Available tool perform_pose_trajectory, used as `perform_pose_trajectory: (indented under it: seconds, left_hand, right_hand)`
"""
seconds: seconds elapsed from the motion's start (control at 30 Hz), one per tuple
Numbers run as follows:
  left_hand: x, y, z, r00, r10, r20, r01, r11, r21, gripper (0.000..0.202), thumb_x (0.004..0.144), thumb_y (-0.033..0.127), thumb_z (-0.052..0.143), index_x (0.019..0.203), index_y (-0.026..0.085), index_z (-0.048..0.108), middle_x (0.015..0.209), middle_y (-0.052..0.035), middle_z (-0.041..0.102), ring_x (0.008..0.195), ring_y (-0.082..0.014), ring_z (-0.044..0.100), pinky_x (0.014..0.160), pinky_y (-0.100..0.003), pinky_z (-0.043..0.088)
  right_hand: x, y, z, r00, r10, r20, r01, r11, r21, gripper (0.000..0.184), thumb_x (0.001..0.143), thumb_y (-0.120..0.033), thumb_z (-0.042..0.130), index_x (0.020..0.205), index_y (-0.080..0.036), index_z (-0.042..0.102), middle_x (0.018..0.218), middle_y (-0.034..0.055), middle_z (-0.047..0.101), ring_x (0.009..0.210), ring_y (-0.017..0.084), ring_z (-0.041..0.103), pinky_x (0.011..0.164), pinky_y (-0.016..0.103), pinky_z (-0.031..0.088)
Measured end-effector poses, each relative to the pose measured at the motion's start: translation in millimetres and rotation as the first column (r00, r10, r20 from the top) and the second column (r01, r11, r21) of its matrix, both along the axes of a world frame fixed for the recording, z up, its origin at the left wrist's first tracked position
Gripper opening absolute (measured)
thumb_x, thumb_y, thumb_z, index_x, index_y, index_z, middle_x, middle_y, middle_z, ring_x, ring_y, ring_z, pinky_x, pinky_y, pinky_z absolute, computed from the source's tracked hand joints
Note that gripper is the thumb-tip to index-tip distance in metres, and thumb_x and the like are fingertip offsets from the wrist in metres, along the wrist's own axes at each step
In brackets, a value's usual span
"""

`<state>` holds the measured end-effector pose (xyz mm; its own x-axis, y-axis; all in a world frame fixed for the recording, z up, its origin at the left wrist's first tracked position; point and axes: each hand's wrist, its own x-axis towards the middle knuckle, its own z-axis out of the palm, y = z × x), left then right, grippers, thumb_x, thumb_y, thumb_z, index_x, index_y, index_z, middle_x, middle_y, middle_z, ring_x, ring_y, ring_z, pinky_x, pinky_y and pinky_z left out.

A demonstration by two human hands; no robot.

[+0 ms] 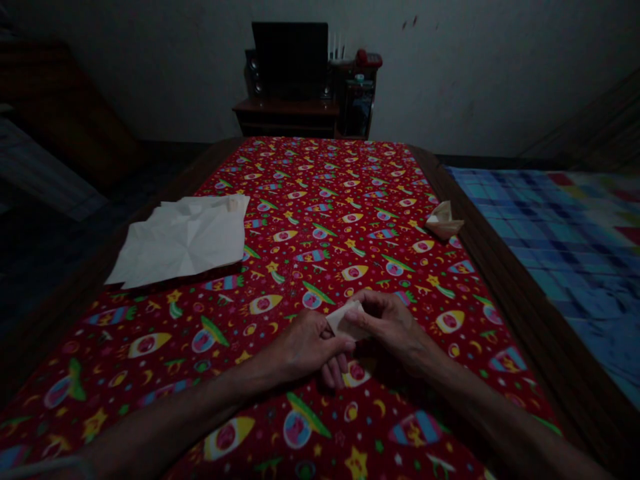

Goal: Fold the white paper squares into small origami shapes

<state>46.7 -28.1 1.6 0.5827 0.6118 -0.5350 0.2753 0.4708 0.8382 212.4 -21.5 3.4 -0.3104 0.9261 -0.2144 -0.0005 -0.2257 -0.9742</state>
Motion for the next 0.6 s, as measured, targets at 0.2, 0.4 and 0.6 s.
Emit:
perform_pose_trajectory:
  seconds: [0.2,0.4,0.6]
  left_hand:
    - [2.9,-0.4,6.7,1.000,-0.011,0.009,0.012,0.999,-0.045,0.032,0.076,0.032,0.056,0.051,0.011,0.057,0.046,-0.0022,0.061,0.036,-0.0103,0.057,0.039,-0.018,0.045]
    - [3.3,0.6,0.7,0.999,0.052,-0.013,-0.052,0.998,-0.035,0.033,0.076,0.033,0.055,0.052,0.010,0.058,0.048,-0.0044,0.062,0.038,-0.0126,0.058,0.039,-0.021,0.045]
    - [-2.8,9.5,-3.0,0.990,0.138,-0.036,-0.129,0.976,0.174,0.032,0.076,0.040,0.059,0.064,0.011,0.062,0.059,-0.0040,0.065,0.051,-0.0148,0.062,0.048,-0.023,0.047]
  right_hand:
    - [2.4,-2.2,-2.5,0.996,-0.001,0.093,-0.003,0.999,0.044,0.027,0.074,-0.040,0.065,0.065,-0.014,0.063,0.057,-0.0005,0.058,0.051,0.009,0.049,0.047,0.020,0.037]
    - [5.1,0.7,-5.3,0.997,0.065,0.043,-0.063,0.996,-0.064,0.033,0.074,-0.046,0.064,0.065,-0.014,0.062,0.055,-0.0024,0.054,0.047,0.007,0.043,0.045,0.019,0.033]
    - [11.8,0.7,2.6,0.951,0.018,0.307,-0.075,0.982,0.175,0.035,0.080,-0.041,0.058,0.057,-0.015,0.055,0.051,-0.0045,0.044,0.048,0.006,0.037,0.044,0.020,0.025]
